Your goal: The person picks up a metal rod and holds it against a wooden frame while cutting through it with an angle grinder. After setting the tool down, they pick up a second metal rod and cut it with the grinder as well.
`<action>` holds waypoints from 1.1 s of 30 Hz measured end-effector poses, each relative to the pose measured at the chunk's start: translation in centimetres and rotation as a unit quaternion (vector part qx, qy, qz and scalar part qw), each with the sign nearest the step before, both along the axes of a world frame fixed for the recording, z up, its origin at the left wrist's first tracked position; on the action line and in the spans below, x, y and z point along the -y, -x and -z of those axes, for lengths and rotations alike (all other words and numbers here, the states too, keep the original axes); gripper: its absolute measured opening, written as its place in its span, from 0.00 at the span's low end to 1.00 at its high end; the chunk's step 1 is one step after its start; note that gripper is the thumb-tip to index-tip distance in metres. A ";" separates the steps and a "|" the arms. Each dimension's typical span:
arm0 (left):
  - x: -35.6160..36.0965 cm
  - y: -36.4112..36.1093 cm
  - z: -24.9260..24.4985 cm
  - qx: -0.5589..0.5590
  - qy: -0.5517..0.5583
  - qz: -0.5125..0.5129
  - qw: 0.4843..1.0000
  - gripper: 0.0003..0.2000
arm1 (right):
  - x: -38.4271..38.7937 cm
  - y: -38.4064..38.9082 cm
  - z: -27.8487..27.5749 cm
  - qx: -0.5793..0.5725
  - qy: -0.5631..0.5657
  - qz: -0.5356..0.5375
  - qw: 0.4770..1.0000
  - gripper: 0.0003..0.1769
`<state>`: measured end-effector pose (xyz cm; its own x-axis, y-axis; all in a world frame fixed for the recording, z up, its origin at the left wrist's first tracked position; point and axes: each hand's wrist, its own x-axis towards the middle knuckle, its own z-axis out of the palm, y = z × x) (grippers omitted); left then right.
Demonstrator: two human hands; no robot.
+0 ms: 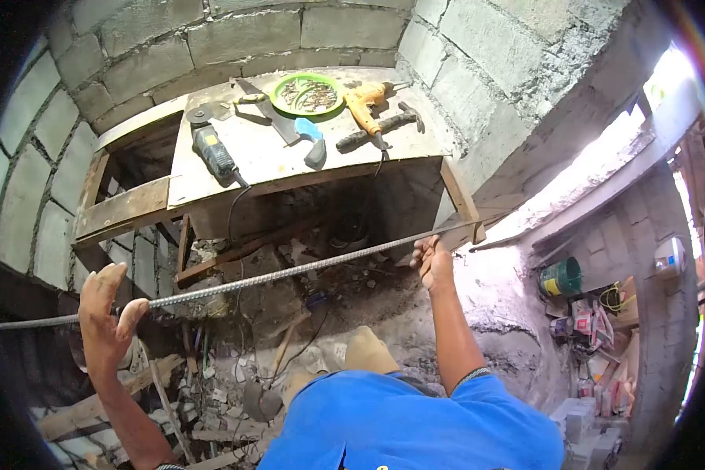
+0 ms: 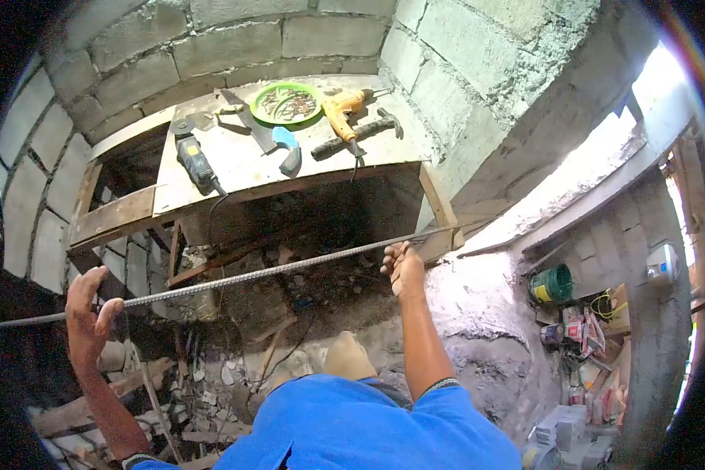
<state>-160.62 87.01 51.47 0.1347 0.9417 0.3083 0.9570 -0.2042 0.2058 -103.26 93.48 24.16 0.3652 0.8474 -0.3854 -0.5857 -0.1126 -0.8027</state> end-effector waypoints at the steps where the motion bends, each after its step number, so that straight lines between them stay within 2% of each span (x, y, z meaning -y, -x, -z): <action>1: -0.1 -0.2 0.0 0.012 -0.024 0.005 1.000 0.32 | 0.5 0.4 0.4 0.001 0.002 0.002 1.000 0.18; 3: -0.8 -1.2 -1.3 0.022 -0.048 0.011 0.999 0.33 | 1.5 0.8 2.5 0.031 0.110 -0.095 0.989 0.21; 5: 0.1 -4.4 -4.5 0.086 -0.050 0.145 0.984 0.33 | 2.0 0.2 9.3 0.088 0.197 -0.161 0.963 0.21; 7: 0.8 -10.3 -7.7 0.072 -0.049 0.259 0.962 0.33 | 2.9 0.3 12.8 0.086 0.249 -0.235 0.936 0.22; 9: 0.7 -14.4 -10.1 0.005 -0.044 0.405 0.913 0.29 | 3.0 0.6 14.7 0.300 0.272 -0.355 0.843 0.23; 10: 1.5 -16.6 -10.9 0.024 -0.041 0.411 0.910 0.23 | 2.9 0.0 16.2 0.297 0.266 -0.365 0.841 0.23; 11: 2.3 -18.7 -11.5 0.046 -0.038 0.418 0.906 0.20 | 2.8 -1.1 17.8 0.468 0.201 -0.461 0.727 0.23; 12: 2.1 -21.0 -13.4 0.043 -0.038 0.412 0.909 0.20 | 2.2 -2.0 18.5 0.615 0.123 -0.527 0.573 0.24; 13: 1.6 -23.2 -16.0 0.024 -0.004 0.384 0.923 0.20 | 1.7 -2.4 17.8 0.615 0.119 -0.531 0.571 0.24; 15: 0.3 -22.6 -15.8 0.019 -0.028 0.433 0.901 0.17 | 1.0 -3.3 15.8 0.547 0.203 -0.511 0.631 0.23; 16: 0.2 -22.9 -15.1 0.069 -0.044 0.421 0.904 0.17 | 0.3 -3.7 15.0 0.479 0.283 -0.505 0.660 0.23; 17: 0.5 -23.3 -14.6 0.118 -0.058 0.412 0.901 0.17 | 0.7 -4.9 15.4 0.474 0.286 -0.505 0.662 0.23; 18: 0.7 -22.9 -14.5 0.115 -0.056 0.419 0.899 0.17 | 0.5 -6.2 16.2 0.522 0.240 -0.513 0.637 0.22; 20: 1.3 -21.3 -14.8 0.139 -0.013 0.431 0.892 0.16 | -0.4 -8.0 17.9 0.569 0.221 -0.509 0.607 0.19; 21: 1.6 -21.4 -16.2 0.191 0.044 0.398 0.896 0.12 | -0.5 -9.1 18.7 0.571 0.230 -0.496 0.613 0.19; 22: 1.2 -20.3 -16.9 0.215 0.115 0.443 0.863 0.10 | -0.4 -10.0 19.6 0.573 0.247 -0.495 0.604 0.18; 23: 0.6 -20.3 -18.2 0.197 0.187 0.456 0.847 0.08 | -0.2 -10.5 20.7 0.575 0.261 -0.499 0.593 0.18; 25: 0.2 -21.4 -16.8 0.137 0.185 0.448 0.864 0.11 | 0.3 -11.2 21.3 0.588 0.250 -0.521 0.566 0.17; 27: -1.4 -23.0 -12.6 0.154 0.085 0.477 0.861 0.18 | 0.3 -10.7 20.3 0.519 0.371 -0.498 0.588 0.17; 29: -2.3 -24.5 -11.6 0.159 0.060 0.447 0.878 0.17 | 1.2 -11.7 23.2 0.531 0.275 -0.529 0.602 0.18; 30: -2.3 -24.5 -10.8 0.177 0.051 0.468 0.864 0.21 | 1.1 -12.5 24.1 0.506 0.238 -0.552 0.619 0.21; 31: -2.4 -23.8 -10.1 0.169 0.052 0.432 0.884 0.21 | 0.7 -12.4 24.3 0.477 0.202 -0.575 0.633 0.24; 33: -2.0 -22.6 -9.4 0.145 0.118 0.475 0.860 0.25 | 0.0 -10.2 21.6 0.440 0.287 -0.485 0.699 0.21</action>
<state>-138.05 89.01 60.89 0.8274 0.4897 0.2751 0.2822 -0.7858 0.5504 -93.09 93.52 2.55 0.0352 0.6581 -0.7521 0.6819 -0.5660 -0.4633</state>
